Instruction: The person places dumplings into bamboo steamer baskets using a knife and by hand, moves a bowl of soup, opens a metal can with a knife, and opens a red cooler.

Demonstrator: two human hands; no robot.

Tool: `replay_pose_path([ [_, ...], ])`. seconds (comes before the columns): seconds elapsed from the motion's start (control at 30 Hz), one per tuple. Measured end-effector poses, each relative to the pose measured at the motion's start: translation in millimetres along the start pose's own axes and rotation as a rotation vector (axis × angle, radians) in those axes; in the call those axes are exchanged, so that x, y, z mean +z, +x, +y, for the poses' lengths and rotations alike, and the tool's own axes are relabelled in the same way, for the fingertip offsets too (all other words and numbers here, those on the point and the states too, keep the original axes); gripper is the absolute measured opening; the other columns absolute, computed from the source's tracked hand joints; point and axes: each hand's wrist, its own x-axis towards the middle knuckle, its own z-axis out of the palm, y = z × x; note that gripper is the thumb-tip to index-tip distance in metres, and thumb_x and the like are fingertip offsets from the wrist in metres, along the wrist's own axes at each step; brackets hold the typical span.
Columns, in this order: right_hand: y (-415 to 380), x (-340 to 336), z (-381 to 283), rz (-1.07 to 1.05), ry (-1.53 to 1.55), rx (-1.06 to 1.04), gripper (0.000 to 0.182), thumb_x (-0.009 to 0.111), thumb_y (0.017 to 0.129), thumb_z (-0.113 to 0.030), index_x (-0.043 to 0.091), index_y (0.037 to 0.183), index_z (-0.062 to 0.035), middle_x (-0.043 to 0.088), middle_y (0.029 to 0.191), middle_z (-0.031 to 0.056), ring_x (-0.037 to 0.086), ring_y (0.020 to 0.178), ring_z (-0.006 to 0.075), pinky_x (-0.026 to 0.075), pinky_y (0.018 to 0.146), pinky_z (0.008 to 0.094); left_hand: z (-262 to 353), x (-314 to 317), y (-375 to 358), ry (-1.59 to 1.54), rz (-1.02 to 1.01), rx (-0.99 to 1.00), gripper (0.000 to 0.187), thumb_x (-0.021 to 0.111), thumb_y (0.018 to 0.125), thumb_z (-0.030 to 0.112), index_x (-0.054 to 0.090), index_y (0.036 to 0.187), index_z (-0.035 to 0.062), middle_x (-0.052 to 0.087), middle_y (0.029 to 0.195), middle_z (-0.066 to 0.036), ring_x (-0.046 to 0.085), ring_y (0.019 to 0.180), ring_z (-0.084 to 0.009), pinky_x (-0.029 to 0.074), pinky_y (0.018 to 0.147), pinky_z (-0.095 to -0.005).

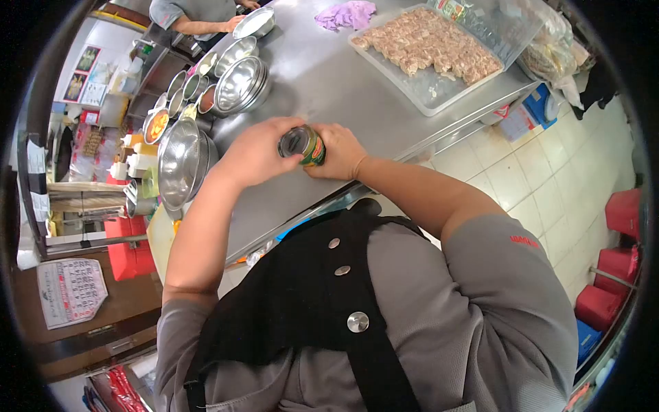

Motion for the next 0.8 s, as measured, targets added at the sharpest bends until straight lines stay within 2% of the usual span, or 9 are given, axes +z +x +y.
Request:
replay_pose_path([
  [0.13, 3, -5, 1, -0.081, 0.009, 0.038, 0.073, 0.084, 0.063, -0.035, 0.060, 0.126, -0.0056, 0.069, 0.114, 0.0183, 0.064, 0.107, 0.0406, 0.052, 0.095, 0.0488, 10, -9, 6, -0.048, -0.094, -0.083, 0.070, 0.078, 0.078, 0.021, 0.055, 0.143, 0.0063, 0.066, 0.127, -0.021, 0.066, 0.117, -0.0345, 0.052, 0.102, -0.0408],
  [0.3, 3, -7, 2, -0.068, 0.043, -0.012, 0.073, 0.084, 0.063, -0.035, 0.061, 0.126, -0.0055, 0.069, 0.113, 0.0171, 0.064, 0.107, 0.0400, 0.052, 0.095, 0.0483, -19, -18, 10, -0.540, -0.148, -0.215, 0.077, 0.073, 0.081, 0.016, 0.045, 0.153, 0.0093, 0.066, 0.132, -0.020, 0.065, 0.116, -0.0224, 0.052, 0.102, -0.0344],
  [0.33, 3, -8, 2, -0.060, 0.044, -0.014, 0.073, 0.084, 0.063, -0.034, 0.061, 0.126, -0.0054, 0.069, 0.113, 0.0171, 0.064, 0.107, 0.0398, 0.052, 0.095, 0.0480, -32, -12, 9, -0.656, -0.139, -0.227, 0.078, 0.071, 0.083, 0.011, 0.042, 0.156, 0.0106, 0.066, 0.132, -0.017, 0.065, 0.114, -0.0175, 0.052, 0.100, -0.0314],
  [0.43, 3, -8, 1, -0.029, 0.066, -0.031, 0.074, 0.084, 0.063, -0.034, 0.060, 0.127, -0.0053, 0.069, 0.113, 0.0172, 0.064, 0.107, 0.0394, 0.052, 0.096, 0.0474, -51, -7, -4, -0.946, -0.071, -0.271, 0.074, 0.066, 0.087, 0.010, 0.041, 0.156, 0.0116, 0.067, 0.128, -0.013, 0.065, 0.109, -0.0141, 0.054, 0.095, -0.0299],
  [0.63, 5, -8, 3, -0.023, 0.084, -0.035, 0.074, 0.085, 0.064, -0.032, 0.060, 0.128, -0.0048, 0.069, 0.113, 0.0175, 0.064, 0.107, 0.0396, 0.051, 0.096, 0.0469, -96, 20, -18, -1.260, 0.190, -0.422, 0.061, 0.064, 0.095, 0.016, 0.044, 0.152, 0.0094, 0.069, 0.115, -0.005, 0.069, 0.099, -0.0139, 0.058, 0.086, -0.0319],
  [0.7, 2, 1, 9, 0.032, 0.094, -0.077, 0.073, 0.084, 0.065, -0.033, 0.060, 0.128, -0.0044, 0.069, 0.113, 0.0172, 0.064, 0.108, 0.0397, 0.051, 0.096, 0.0469, -105, 30, -22, -1.269, 0.224, -0.494, 0.060, 0.068, 0.096, 0.023, 0.046, 0.150, 0.0084, 0.069, 0.111, -0.005, 0.070, 0.098, -0.0156, 0.058, 0.085, -0.0331],
  [0.8, 7, -8, -5, -0.058, 0.055, 0.009, 0.073, 0.084, 0.066, -0.033, 0.060, 0.128, -0.0035, 0.070, 0.111, 0.0171, 0.065, 0.106, 0.0393, 0.051, 0.096, 0.0471, -114, 50, -23, -1.257, 0.270, -0.700, 0.067, 0.076, 0.093, 0.031, 0.047, 0.148, 0.0074, 0.069, 0.114, -0.008, 0.071, 0.094, -0.0174, 0.059, 0.081, -0.0336],
])
